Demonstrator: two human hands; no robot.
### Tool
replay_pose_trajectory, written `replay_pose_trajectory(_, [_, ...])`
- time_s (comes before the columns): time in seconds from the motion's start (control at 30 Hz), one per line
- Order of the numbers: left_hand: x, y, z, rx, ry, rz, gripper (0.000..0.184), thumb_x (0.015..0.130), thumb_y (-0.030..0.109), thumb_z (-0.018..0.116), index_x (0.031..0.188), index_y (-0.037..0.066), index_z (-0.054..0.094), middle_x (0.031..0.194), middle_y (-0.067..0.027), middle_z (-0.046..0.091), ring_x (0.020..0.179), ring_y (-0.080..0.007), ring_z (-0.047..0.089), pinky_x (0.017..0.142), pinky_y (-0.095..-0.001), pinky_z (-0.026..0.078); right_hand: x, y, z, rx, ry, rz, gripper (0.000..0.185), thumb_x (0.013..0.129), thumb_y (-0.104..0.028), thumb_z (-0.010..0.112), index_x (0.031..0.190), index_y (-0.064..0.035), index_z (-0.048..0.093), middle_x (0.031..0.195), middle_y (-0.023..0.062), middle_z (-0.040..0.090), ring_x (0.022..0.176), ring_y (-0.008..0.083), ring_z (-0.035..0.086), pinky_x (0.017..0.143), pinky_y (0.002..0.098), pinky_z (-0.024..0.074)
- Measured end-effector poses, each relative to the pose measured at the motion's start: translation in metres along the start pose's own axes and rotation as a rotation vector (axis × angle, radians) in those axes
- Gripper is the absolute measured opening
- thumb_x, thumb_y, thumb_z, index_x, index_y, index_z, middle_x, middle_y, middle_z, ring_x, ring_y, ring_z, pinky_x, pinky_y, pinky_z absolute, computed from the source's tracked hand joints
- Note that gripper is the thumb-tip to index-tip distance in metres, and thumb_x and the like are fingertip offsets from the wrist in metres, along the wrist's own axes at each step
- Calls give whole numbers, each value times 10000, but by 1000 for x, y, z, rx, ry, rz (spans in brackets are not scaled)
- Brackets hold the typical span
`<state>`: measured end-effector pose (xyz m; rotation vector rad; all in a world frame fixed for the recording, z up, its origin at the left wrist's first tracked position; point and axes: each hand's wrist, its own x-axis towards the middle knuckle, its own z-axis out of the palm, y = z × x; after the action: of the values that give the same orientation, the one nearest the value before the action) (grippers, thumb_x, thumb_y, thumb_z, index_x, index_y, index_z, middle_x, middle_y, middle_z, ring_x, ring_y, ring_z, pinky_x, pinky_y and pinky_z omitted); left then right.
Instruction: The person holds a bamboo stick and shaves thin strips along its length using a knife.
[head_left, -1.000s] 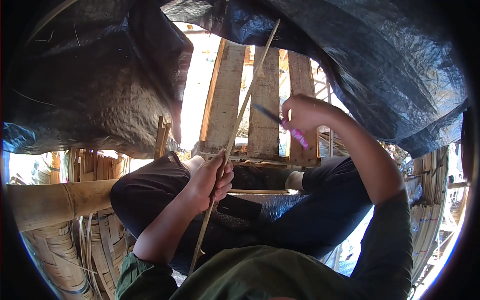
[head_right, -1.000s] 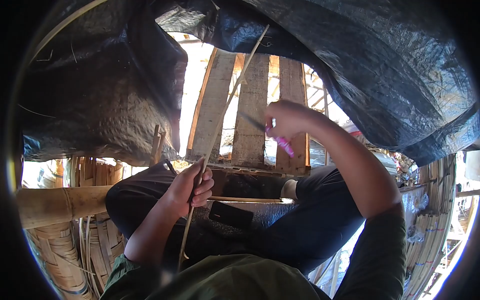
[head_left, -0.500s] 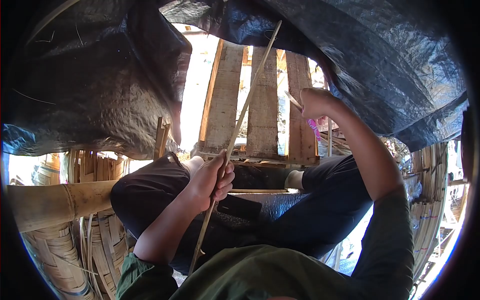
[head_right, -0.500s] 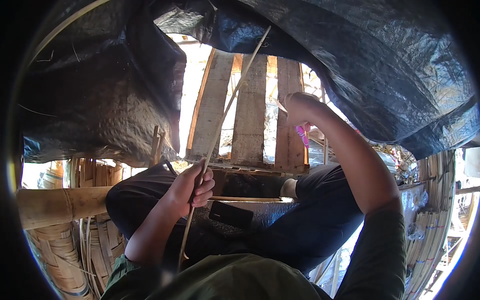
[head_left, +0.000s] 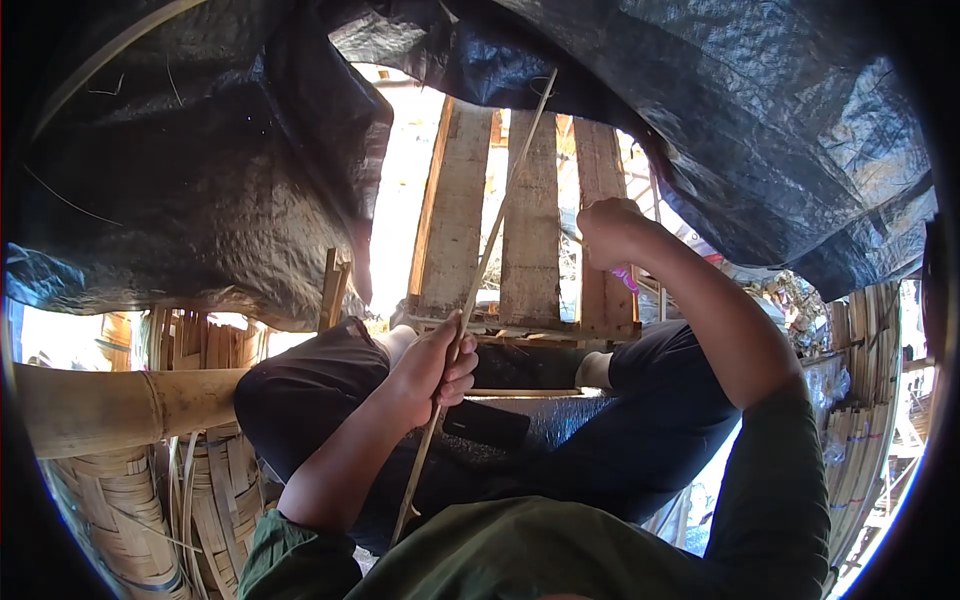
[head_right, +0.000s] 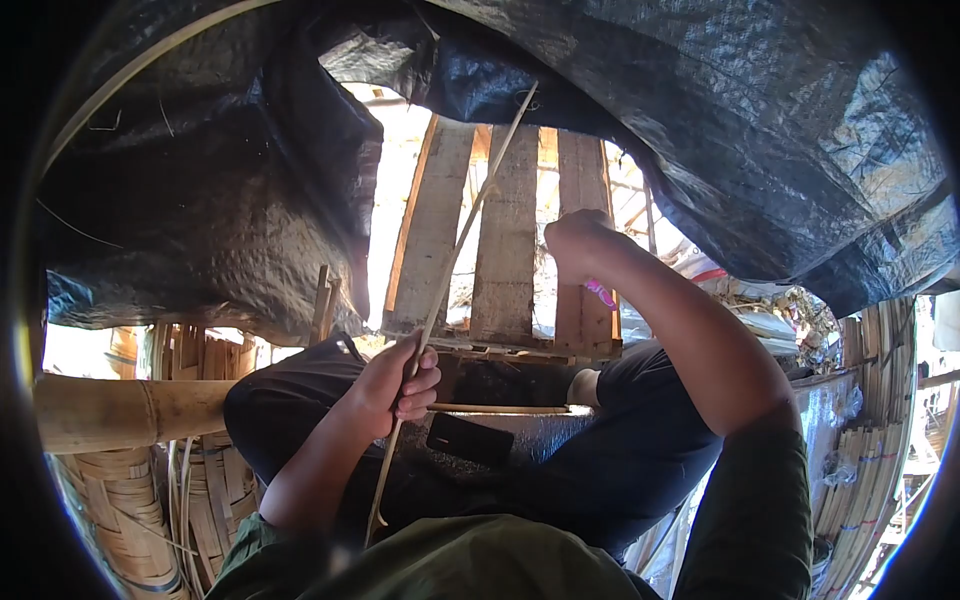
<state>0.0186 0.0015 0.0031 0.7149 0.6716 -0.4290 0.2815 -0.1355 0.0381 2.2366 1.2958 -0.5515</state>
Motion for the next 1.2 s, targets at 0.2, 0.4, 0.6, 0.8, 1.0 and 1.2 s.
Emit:
replay_pose_trajectory(0.2, [-4, -4, -2, -38, -85, -71, 446, 1018, 515, 293, 760, 172, 412, 539, 61, 262, 418, -57, 228, 372, -226, 192, -20, 23, -13, 313, 51, 153, 274, 723, -118, 625, 940, 50, 639, 892, 254, 667, 881, 366, 669, 781, 429, 523])
replay_pose_trajectory(0.4, [1, -14, -1, -17, -34, -67, 414, 1019, 504, 300, 775, 184, 396, 541, 70, 263, 415, -56, 237, 378, -225, 201, -28, 40, -14, 389, 42, 224, 306, 760, -73, 571, 1043, 43, 583, 988, 269, 649, 961, 363, 646, 821, 425, 500])
replay_pose_trajectory(0.6, [6, -17, -1, 10, -30, -61, 422, 1010, 519, 323, 773, 179, 403, 544, 68, 268, 426, -56, 249, 379, -223, 203, -27, 21, -24, 334, -133, 136, 200, 786, -62, 541, 882, 75, 651, 889, 234, 685, 667, 284, 693, 563, 384, 550])
replay_pose_trajectory(0.8, [11, -16, -5, 34, -25, -28, 430, 1007, 530, 325, 773, 177, 404, 550, 77, 268, 437, -49, 242, 373, -214, 189, -57, 1, -45, 445, 49, 245, 238, 828, -134, 563, 925, 70, 637, 866, 243, 675, 699, 310, 689, 607, 420, 535])
replay_pose_trajectory(1.0, [14, -14, -8, -11, -70, -42, 426, 1009, 525, 318, 766, 184, 399, 553, 79, 263, 440, -47, 236, 373, -210, 189, -86, -5, -51, 201, 355, 32, 211, 853, -111, 598, 1012, 28, 612, 906, 237, 646, 856, 369, 651, 734, 461, 495])
replay_pose_trajectory(1.2, [14, -16, -1, 47, 10, -24, 428, 1013, 512, 313, 761, 176, 392, 552, 71, 266, 438, -55, 250, 380, -222, 199, -67, -62, -33, 759, 298, 16, 351, 941, -326, 550, 807, -3, 572, 689, 141, 578, 635, 247, 577, 614, 393, 441])
